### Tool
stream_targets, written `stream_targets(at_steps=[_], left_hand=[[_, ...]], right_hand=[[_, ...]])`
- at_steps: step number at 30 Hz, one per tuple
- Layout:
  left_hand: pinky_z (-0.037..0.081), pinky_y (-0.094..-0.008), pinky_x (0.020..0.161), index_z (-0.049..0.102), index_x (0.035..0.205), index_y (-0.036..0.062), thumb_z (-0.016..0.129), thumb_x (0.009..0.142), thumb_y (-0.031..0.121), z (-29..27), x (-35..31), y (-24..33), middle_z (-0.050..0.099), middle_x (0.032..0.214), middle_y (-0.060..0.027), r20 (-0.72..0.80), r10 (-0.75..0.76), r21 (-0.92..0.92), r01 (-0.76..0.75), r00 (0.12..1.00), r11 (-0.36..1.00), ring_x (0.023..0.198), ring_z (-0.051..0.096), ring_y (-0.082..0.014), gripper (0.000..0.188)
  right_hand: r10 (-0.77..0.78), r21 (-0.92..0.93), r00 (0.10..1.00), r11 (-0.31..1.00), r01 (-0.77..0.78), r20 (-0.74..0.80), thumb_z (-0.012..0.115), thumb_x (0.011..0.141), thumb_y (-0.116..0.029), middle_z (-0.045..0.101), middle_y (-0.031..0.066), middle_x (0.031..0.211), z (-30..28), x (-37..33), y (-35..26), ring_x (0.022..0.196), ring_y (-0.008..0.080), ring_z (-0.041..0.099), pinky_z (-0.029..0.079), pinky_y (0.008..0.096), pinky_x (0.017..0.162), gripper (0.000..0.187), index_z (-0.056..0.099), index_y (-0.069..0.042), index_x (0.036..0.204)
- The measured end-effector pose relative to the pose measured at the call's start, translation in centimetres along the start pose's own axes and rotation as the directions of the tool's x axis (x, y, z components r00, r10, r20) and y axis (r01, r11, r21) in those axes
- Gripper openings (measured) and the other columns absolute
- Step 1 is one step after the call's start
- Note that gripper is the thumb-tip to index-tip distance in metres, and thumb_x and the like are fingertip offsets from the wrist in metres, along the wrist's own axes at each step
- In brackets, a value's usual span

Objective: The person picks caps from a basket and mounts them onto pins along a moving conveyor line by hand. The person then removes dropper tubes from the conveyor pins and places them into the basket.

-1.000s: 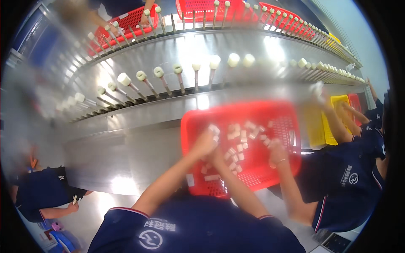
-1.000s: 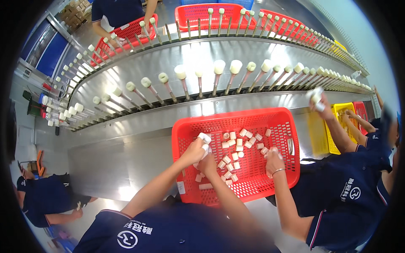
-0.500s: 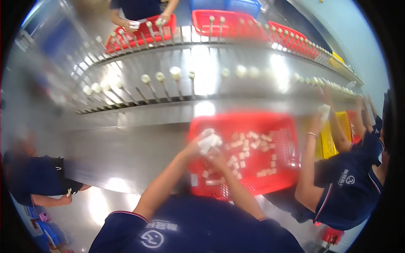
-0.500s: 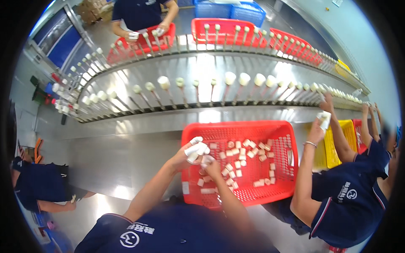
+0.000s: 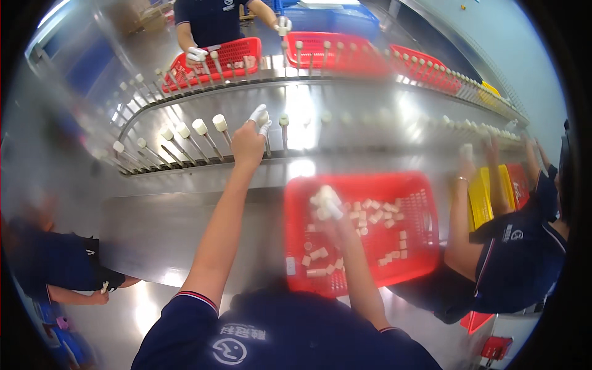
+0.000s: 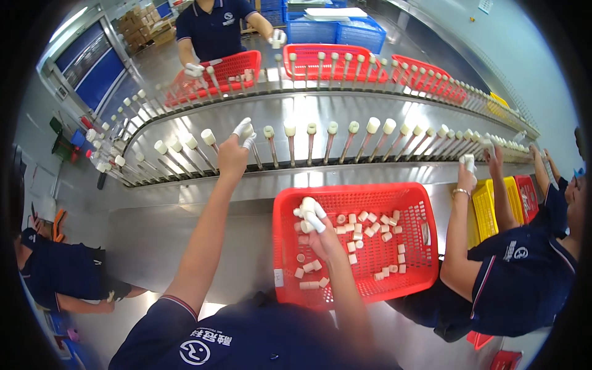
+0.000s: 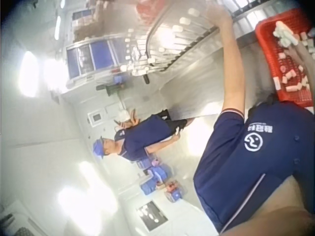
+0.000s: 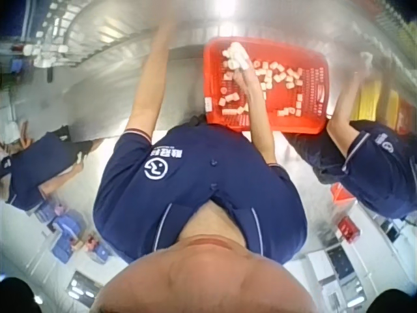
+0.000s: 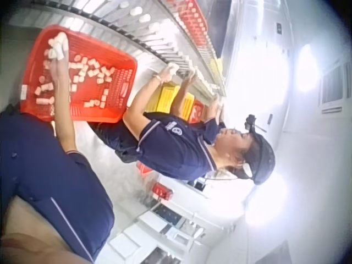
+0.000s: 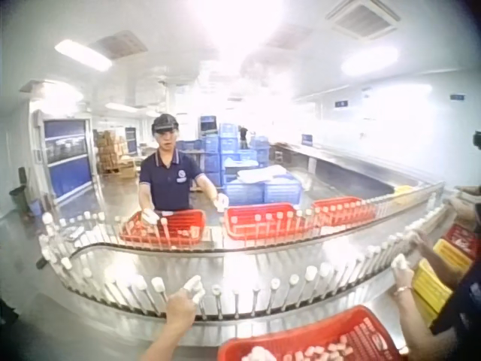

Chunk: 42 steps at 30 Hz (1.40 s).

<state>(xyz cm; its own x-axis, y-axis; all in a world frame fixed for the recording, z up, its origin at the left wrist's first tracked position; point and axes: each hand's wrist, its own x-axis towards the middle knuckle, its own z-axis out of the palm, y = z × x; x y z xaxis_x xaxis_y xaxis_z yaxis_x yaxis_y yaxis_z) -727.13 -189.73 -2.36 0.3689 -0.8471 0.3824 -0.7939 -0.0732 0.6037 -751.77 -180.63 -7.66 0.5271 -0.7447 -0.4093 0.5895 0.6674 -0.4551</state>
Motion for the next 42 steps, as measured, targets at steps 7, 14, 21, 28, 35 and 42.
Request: stream_targets(at_steps=[7,14,21,28,35,42], left_hand=[[0.044,-0.0303,0.056,0.045,0.123,0.0127,0.059,0.08,0.023,3.0,-1.8,8.8,0.063,0.076,-0.0107,0.22,-0.106,-0.385,0.186,0.97,0.904,0.06,0.058,-0.0178,0.046],[0.042,-0.0199,0.05,0.053,0.112,0.0042,0.064,0.076,0.016,3.4,-8.6,13.5,0.062,0.093,-0.0028,0.701,-0.05,-0.357,0.411,0.712,0.839,0.058,0.05,-0.0023,0.039],[0.04,-0.0187,0.047,0.053,0.097,0.0067,0.069,0.07,0.009,3.5,-7.6,14.2,0.061,0.084,-0.0001,0.301,-0.113,-0.614,0.283,0.947,0.737,0.058,0.052,-0.0035,0.032],[0.046,-0.028,0.064,0.057,0.099,0.0044,0.07,0.07,0.014,2.8,-1.2,8.8,0.061,0.089,-0.006,-0.292,-0.163,-0.407,0.032,0.943,0.913,0.075,0.059,-0.0165,0.033],[0.047,-0.0387,0.065,0.065,0.082,0.0036,0.066,0.069,0.023,3.8,8.7,14.0,0.064,0.078,-0.0136,0.251,-0.296,0.58,0.102,0.922,0.808,0.076,0.062,-0.0292,0.023],[0.05,-0.0381,0.065,0.065,0.079,0.0017,0.064,0.067,0.017,12.9,12.7,18.5,0.062,0.084,-0.0177,0.546,-0.191,0.6,-0.222,0.816,0.769,0.079,0.061,-0.0305,0.02]], right_hand=[[-0.575,-0.769,0.817,0.5,0.398,0.049,0.063,0.073,-0.003,0.058,0.0057,0.084,1.2,-1.7,-7.3,0.06,0.0093,0.054,0.045,0.0204,0.05,0.042,0.052,-0.007,0.114],[-0.583,-0.849,0.639,-0.189,0.494,0.502,0.068,0.068,-0.003,0.05,0.0126,0.105,1.8,-2.0,-11.9,0.09,0.0218,0.055,0.045,0.0304,0.076,0.043,0.057,-0.007,0.109],[-0.478,-0.531,0.875,0.722,0.445,0.084,0.053,0.082,-0.005,0.053,0.0035,0.078,-1.1,-1.8,-16.4,0.046,0.0049,0.043,0.031,0.0182,0.037,0.03,0.051,-0.007,0.112],[-0.578,-0.555,0.774,0.567,0.608,0.258,0.054,0.08,0.001,0.055,0.0082,0.086,-3.1,-1.5,-20.3,0.045,0.0062,0.043,0.029,0.0183,0.036,0.026,0.045,-0.005,0.103],[-0.598,-0.531,0.777,0.601,0.598,0.198,0.062,0.07,0.009,0.056,0.0099,0.097,-6.4,0.0,-24.4,0.09,0.0145,0.056,0.05,0.026,0.071,0.04,0.042,-0.005,0.102],[-0.569,-0.6,0.768,0.517,0.611,0.292,0.063,0.07,0.007,0.057,0.0089,0.102,-5.8,2.1,-28.8,0.088,0.0135,0.057,0.046,0.0238,0.075,0.033,0.048,-0.003,0.098]])
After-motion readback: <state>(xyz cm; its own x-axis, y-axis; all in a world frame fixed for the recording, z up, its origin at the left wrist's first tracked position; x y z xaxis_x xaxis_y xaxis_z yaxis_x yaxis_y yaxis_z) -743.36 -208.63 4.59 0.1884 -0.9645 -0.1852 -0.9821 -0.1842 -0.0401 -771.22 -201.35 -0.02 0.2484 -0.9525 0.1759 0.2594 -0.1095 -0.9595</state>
